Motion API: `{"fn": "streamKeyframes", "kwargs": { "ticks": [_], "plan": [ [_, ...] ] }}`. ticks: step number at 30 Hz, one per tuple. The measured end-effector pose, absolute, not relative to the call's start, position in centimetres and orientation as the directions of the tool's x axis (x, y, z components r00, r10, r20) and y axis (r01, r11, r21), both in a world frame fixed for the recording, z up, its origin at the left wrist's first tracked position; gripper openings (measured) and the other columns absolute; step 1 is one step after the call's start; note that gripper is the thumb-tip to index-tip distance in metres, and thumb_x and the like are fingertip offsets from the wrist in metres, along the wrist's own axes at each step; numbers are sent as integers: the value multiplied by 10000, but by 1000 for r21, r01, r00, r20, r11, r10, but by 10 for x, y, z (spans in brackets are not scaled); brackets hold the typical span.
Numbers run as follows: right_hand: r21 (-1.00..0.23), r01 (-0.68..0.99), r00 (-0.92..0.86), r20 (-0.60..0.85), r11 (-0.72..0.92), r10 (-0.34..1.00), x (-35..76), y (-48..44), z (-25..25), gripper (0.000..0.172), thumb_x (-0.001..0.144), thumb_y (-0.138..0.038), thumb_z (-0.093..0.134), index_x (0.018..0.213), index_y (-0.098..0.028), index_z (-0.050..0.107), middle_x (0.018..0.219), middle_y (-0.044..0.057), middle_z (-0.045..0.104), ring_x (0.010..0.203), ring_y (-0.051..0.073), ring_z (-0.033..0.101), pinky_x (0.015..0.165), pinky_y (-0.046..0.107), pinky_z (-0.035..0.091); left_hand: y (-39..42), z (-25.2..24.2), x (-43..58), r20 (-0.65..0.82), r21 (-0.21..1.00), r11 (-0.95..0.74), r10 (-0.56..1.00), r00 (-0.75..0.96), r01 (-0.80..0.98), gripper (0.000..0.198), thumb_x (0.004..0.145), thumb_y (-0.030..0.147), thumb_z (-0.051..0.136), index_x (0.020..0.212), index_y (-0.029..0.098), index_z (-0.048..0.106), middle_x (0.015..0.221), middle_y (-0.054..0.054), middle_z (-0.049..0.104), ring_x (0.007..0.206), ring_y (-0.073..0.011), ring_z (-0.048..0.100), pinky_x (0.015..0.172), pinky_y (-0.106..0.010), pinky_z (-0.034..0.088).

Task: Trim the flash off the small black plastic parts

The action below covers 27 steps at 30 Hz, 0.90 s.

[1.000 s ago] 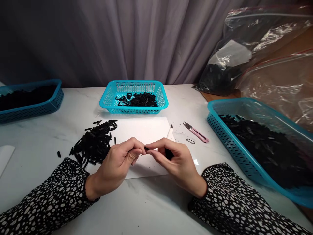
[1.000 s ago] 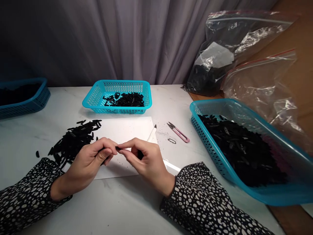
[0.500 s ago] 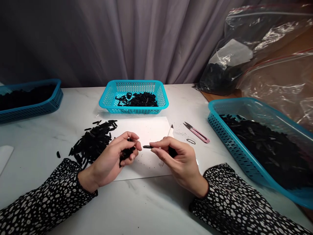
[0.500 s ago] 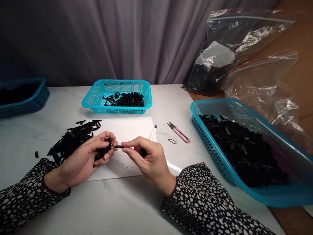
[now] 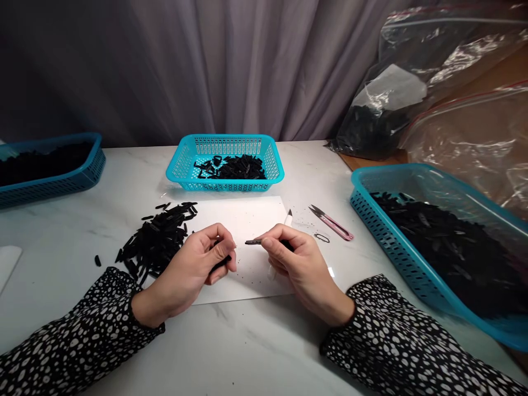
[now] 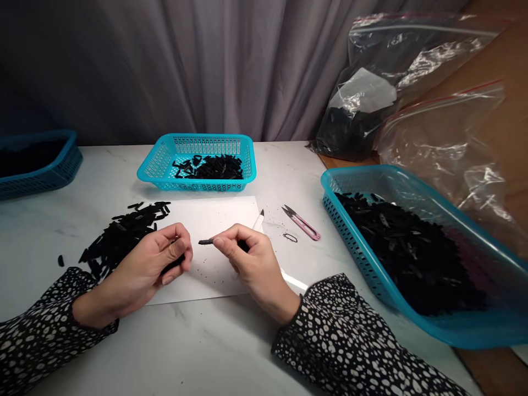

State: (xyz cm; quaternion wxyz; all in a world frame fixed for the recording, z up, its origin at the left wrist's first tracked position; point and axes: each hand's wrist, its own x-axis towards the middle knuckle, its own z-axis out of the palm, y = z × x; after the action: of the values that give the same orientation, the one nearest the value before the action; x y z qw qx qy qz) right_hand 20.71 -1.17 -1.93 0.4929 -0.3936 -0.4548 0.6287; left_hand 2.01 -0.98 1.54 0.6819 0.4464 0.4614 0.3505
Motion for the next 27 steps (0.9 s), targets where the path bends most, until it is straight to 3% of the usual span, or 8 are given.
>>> {"fn": "streamKeyframes", "kwargs": {
  "ticks": [3,5,10,13,18,21,23,27],
  "plan": [
    [-956,-273,-215,-52,-112,975,207,-12,-20,277,827,-442,731,767,-176,680,501,-93,343,442,67,239,410,232,186,-9,18,20,-359,921,387,879,315,-32,353,934,475,553,773,162,560,686,19,585,450,-21,350,413,-177,188],
    [-958,-268,-212,-47,-105,976,207,-11,-20,279,821,-438,737,747,-179,666,501,-93,339,443,67,237,408,231,178,-9,21,20,-385,906,420,865,322,-47,274,956,393,511,828,166,596,741,8,585,501,-39,395,421,-176,207],
    [-962,-254,-212,-43,-98,976,207,-12,-19,278,813,-433,736,746,-175,653,502,-93,346,443,68,238,396,224,167,-11,22,20,-393,891,442,863,318,-100,60,894,229,591,921,177,604,761,16,580,526,-47,400,430,-179,220],
    [-926,-335,-233,-96,-172,968,206,-12,-16,273,830,-413,697,724,-194,574,507,-93,378,422,63,252,378,207,168,-12,17,21,-370,907,414,873,317,-79,135,899,306,634,923,187,574,728,22,606,487,-41,382,426,-181,207],
    [-846,-452,-328,-138,-283,934,205,-13,-12,263,886,-435,515,735,-225,467,643,-26,572,378,68,298,316,212,116,-12,12,23,-292,945,323,908,301,-59,310,891,402,657,755,182,487,661,9,655,426,-31,347,428,-193,221],
    [-939,-294,-320,-79,-179,944,203,-15,-12,301,880,-455,587,718,-217,503,569,-60,481,416,76,295,362,217,198,-12,10,23,-245,961,270,926,289,-52,344,880,445,665,750,186,479,635,11,661,418,-34,347,434,-196,235],
    [-991,-131,-302,6,-35,953,201,-18,-13,227,835,-412,683,788,-207,598,539,-84,405,464,92,319,433,229,277,-13,9,23,-204,973,226,936,287,-44,354,871,468,671,761,188,483,614,23,650,419,-36,355,446,-196,258],
    [-983,80,-292,133,163,947,196,-25,-17,205,817,-324,729,970,-197,678,532,-100,371,474,98,327,476,243,296,-15,5,25,-163,983,180,941,296,-31,368,853,490,685,777,193,481,602,43,623,431,-40,373,470,-196,310]
  ]
}}
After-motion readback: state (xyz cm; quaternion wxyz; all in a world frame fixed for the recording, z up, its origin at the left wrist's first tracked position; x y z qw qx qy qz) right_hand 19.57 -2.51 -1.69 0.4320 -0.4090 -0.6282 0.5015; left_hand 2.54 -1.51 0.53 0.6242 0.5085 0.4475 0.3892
